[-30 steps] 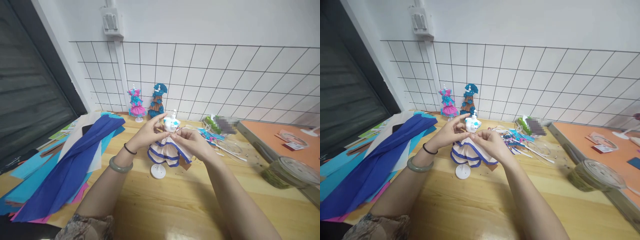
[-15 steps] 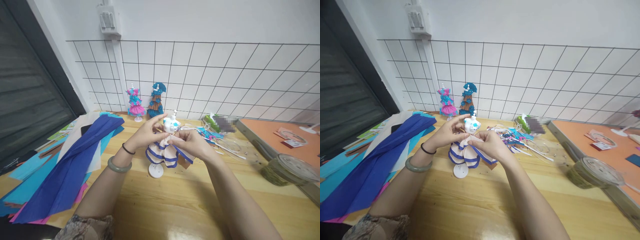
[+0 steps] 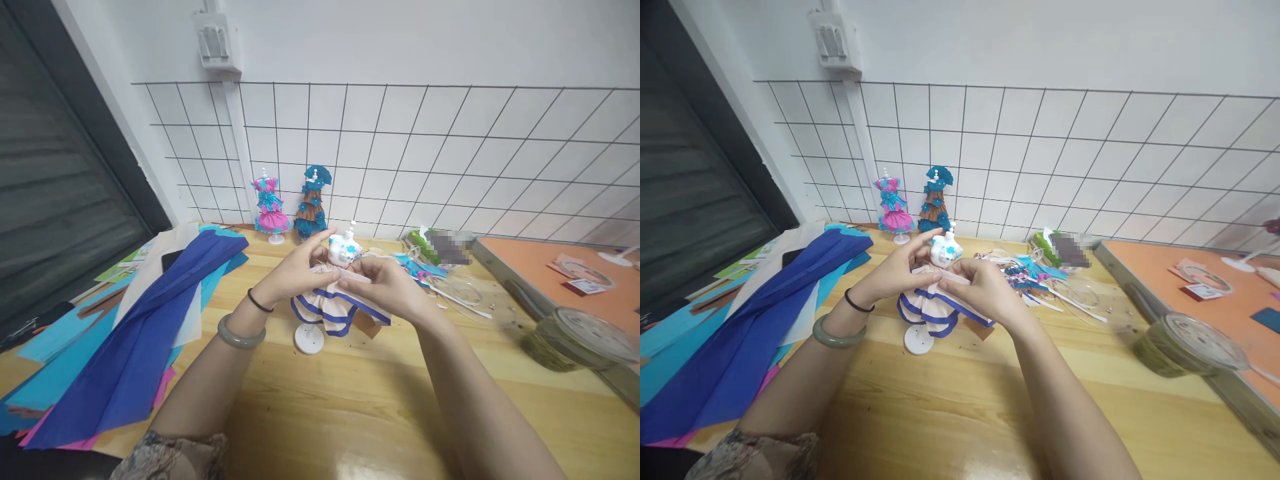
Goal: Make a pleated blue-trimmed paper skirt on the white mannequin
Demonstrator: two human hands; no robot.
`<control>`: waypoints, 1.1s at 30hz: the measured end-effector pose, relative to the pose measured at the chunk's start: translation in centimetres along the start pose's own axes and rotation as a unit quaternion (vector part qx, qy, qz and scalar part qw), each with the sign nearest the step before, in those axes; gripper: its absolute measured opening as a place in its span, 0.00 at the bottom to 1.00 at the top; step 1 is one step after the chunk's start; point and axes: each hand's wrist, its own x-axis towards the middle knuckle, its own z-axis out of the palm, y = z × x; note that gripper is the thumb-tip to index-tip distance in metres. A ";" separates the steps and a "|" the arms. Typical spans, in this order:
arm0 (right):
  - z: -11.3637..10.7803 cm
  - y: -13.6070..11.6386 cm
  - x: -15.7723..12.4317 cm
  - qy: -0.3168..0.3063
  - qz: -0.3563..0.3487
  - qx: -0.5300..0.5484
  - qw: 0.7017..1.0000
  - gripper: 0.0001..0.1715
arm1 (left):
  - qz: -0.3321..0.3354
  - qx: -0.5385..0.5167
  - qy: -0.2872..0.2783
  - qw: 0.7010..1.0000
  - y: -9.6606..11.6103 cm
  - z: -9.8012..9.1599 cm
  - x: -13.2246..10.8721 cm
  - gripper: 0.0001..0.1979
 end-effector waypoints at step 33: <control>0.6 -0.1 0.0 0.066 -0.051 0.048 0.995 0.13 | -0.011 0.002 -0.027 1.000 -0.1 -0.6 -0.1 0.40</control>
